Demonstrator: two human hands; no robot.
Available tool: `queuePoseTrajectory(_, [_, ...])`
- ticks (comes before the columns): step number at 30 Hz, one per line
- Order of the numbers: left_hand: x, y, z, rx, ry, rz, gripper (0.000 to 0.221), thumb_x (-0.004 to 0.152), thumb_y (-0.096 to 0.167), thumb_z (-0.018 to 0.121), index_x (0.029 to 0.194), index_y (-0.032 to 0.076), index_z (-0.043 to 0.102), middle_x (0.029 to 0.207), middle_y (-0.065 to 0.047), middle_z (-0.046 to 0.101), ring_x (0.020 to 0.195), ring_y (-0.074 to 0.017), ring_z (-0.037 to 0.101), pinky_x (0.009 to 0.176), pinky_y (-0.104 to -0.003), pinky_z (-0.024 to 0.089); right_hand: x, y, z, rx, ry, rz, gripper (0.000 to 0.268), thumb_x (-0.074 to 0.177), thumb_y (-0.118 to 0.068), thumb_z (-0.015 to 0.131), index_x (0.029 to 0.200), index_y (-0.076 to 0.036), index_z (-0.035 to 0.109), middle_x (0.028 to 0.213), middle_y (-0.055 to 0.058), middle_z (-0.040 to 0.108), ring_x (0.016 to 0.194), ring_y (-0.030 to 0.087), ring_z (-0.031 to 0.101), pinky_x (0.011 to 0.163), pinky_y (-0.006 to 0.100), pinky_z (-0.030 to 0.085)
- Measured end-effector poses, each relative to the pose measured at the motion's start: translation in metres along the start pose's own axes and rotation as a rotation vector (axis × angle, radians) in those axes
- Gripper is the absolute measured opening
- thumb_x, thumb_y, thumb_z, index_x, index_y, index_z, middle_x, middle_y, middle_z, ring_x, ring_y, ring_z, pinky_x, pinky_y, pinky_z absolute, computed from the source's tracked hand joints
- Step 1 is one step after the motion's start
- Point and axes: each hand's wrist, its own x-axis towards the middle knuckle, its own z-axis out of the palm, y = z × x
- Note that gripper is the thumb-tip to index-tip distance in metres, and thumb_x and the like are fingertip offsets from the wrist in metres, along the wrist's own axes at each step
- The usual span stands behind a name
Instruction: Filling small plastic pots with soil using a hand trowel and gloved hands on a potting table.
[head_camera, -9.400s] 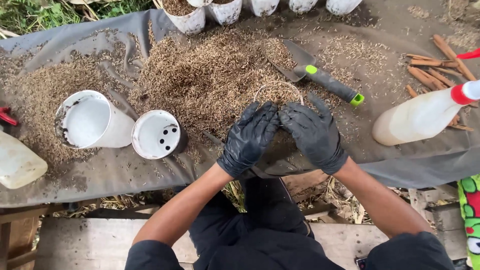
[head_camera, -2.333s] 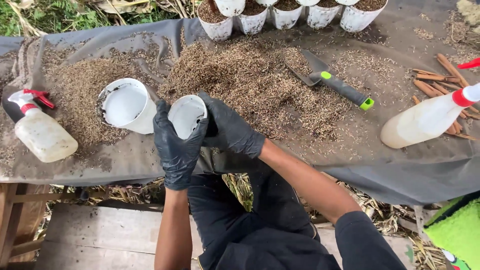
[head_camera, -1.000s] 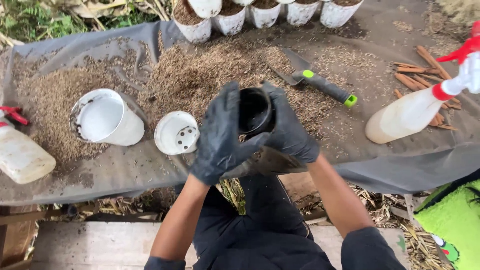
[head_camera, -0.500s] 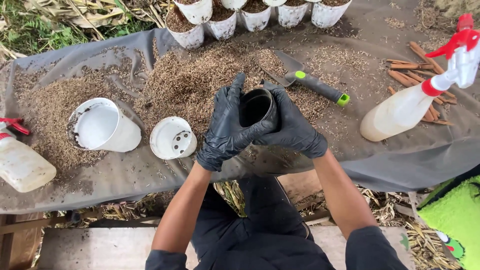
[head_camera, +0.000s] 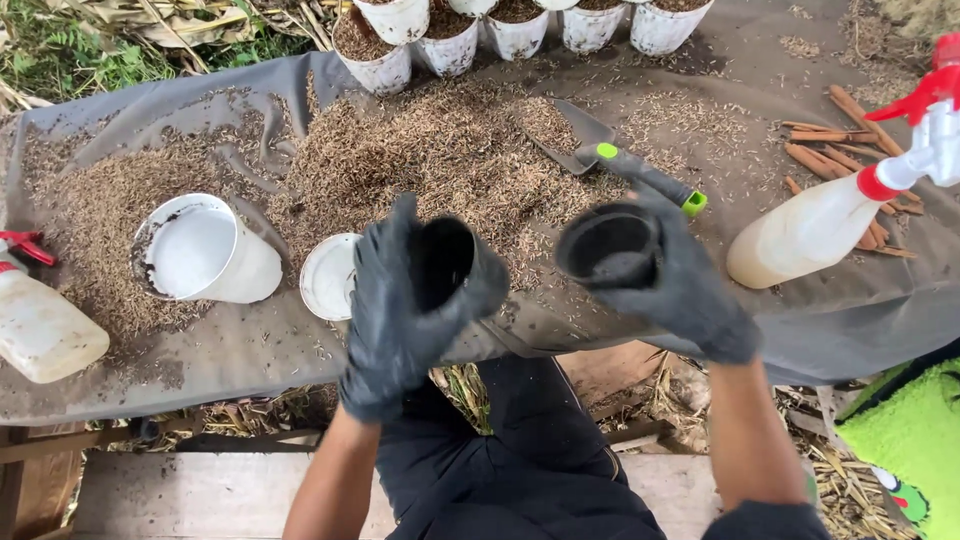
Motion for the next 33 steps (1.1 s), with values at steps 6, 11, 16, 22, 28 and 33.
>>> queuePoseTrajectory(6, [-0.034, 0.006, 0.052, 0.079, 0.061, 0.042, 0.110, 0.061, 0.061, 0.084, 0.147, 0.002, 0.048, 0.111, -0.025, 0.059, 0.102, -0.0486, 0.057, 0.078, -0.063, 0.055, -0.035, 0.058, 0.010, -0.152, 0.113, 0.020, 0.101, 0.055, -0.035, 0.098, 0.139, -0.014, 0.046, 0.131, 0.022, 0.065, 0.121, 0.043, 0.062, 0.101, 0.054, 0.051])
queuePoseTrajectory(11, [-0.027, 0.008, 0.080, 0.169, 0.156, 0.141, 0.112, 0.070, 0.055, 0.081, 0.157, 0.002, 0.035, 0.116, -0.026, 0.056, 0.110, -0.0490, 0.055, 0.084, -0.062, 0.054, -0.040, 0.031, 0.025, -0.102, 0.301, 0.009, 0.076, 0.069, -0.026, 0.096, 0.125, -0.001, 0.051, 0.116, 0.032, 0.066, 0.111, 0.052, 0.064, 0.091, 0.057, 0.054])
queuePoseTrajectory(16, [-0.011, -0.001, 0.085, 0.142, 0.242, 0.179, 0.113, 0.071, 0.052, 0.081, 0.158, -0.001, 0.031, 0.114, -0.024, 0.057, 0.106, -0.0462, 0.055, 0.088, -0.057, 0.048, -0.014, 0.065, 0.045, -0.182, 0.216, 0.051, 0.106, 0.057, -0.051, 0.094, 0.145, -0.014, 0.048, 0.136, 0.020, 0.060, 0.114, 0.048, 0.064, 0.092, 0.062, 0.054])
queuePoseTrajectory(22, [0.004, -0.029, 0.117, 0.199, 0.264, -0.008, 0.114, 0.075, 0.068, 0.069, 0.162, 0.007, 0.029, 0.132, -0.032, 0.054, 0.125, -0.0580, 0.047, 0.099, -0.065, 0.042, 0.002, 0.084, 0.069, -0.082, 0.294, -0.061, 0.111, 0.066, -0.053, 0.093, 0.153, -0.016, 0.034, 0.145, 0.020, 0.054, 0.128, 0.047, 0.056, 0.103, 0.063, 0.048])
queuePoseTrajectory(28, [-0.003, -0.027, 0.083, 0.022, 0.205, 0.058, 0.105, 0.079, 0.058, 0.073, 0.162, 0.010, 0.030, 0.150, -0.023, 0.052, 0.128, -0.0506, 0.052, 0.097, -0.065, 0.046, 0.003, 0.063, 0.040, -0.115, 0.232, -0.338, 0.118, 0.050, -0.066, 0.092, 0.142, -0.003, 0.051, 0.123, 0.023, 0.058, 0.120, 0.048, 0.054, 0.106, 0.060, 0.041])
queuePoseTrajectory(33, [-0.026, -0.008, 0.035, 0.034, 0.202, 0.043, 0.115, 0.062, 0.052, 0.088, 0.153, 0.000, 0.041, 0.126, -0.028, 0.060, 0.116, -0.0539, 0.055, 0.092, -0.066, 0.048, 0.024, 0.086, -0.003, -0.399, 0.384, -0.516, 0.070, 0.087, -0.057, 0.073, 0.129, -0.002, 0.061, 0.117, 0.018, 0.060, 0.120, 0.040, 0.058, 0.109, 0.050, 0.039])
